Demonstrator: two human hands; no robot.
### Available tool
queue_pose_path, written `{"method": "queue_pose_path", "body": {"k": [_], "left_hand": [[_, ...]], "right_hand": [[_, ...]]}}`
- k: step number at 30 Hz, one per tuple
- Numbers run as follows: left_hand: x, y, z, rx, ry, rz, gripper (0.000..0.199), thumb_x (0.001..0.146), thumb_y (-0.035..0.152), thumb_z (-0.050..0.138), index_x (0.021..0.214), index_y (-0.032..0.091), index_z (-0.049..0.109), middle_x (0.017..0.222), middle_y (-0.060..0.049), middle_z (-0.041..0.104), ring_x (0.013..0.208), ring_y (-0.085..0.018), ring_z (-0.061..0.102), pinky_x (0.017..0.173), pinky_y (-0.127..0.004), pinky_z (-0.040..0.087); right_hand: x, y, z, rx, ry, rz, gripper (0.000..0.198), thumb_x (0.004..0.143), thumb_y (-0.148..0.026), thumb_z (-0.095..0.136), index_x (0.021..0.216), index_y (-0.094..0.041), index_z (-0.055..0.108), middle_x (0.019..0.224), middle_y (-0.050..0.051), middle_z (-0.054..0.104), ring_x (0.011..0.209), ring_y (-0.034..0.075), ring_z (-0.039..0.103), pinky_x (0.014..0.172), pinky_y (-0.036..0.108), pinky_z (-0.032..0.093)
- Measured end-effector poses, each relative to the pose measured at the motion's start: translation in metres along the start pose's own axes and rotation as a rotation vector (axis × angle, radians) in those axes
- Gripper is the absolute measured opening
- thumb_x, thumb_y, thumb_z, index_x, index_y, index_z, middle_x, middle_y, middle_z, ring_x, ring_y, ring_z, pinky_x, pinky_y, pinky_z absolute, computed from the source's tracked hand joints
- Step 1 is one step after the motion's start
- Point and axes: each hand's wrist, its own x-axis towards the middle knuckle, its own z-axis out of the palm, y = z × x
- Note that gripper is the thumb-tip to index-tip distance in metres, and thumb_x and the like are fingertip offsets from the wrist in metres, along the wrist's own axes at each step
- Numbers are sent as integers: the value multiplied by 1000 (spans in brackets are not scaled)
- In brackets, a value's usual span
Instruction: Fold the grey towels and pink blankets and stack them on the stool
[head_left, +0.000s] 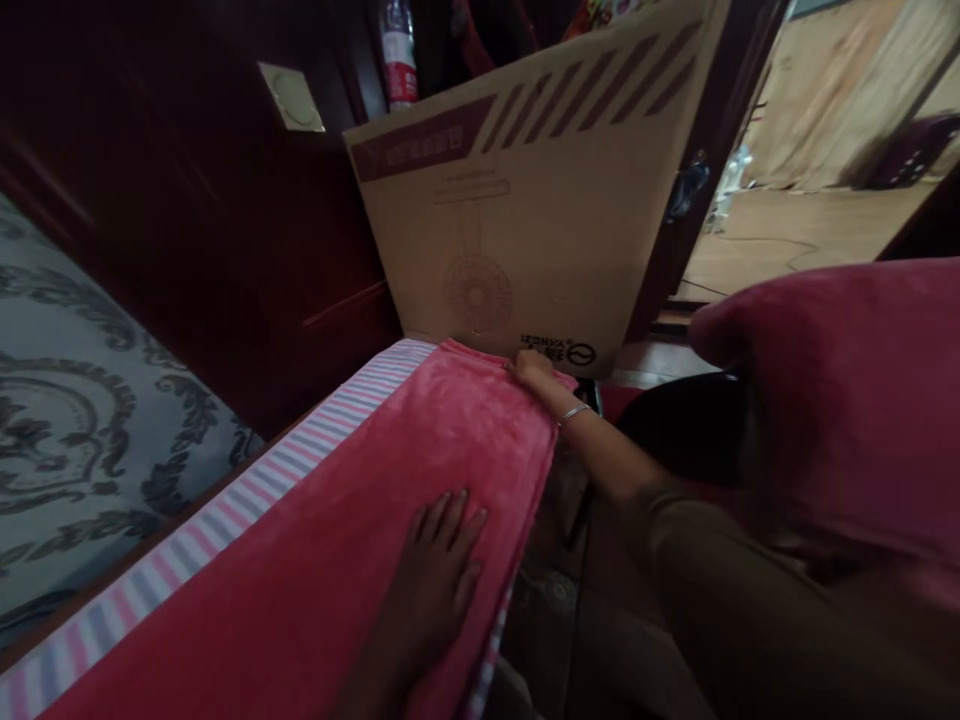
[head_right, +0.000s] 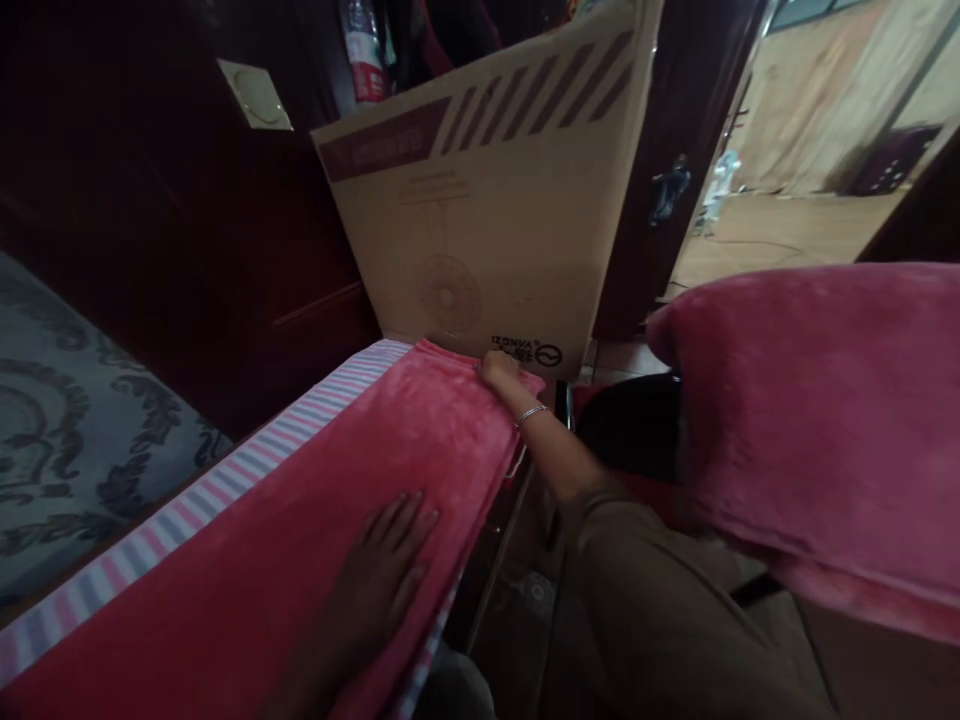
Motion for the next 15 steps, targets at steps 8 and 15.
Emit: {"method": "queue_pose_path", "body": {"k": [8,15], "left_hand": [[7,13,-22,-93,-183,-82,64,98,40,50,159,32,32,168,-9,29,155,-33,22,122,-62,26],[15,36,-15,-51,-215,-71,70,96,43,55,160,30,31,169,-11,25,156,-35,20,123,-64,23]], "right_hand": [[-43,52,-26,89,34,104,42,96,-38,58,128,-14,68,123,17,71,116,27,67,89,28,51],[-49,51,-31,154,179,83,39,102,-21,39,130,-13,66,129,21,66,119,25,64,94,29,48]]}}
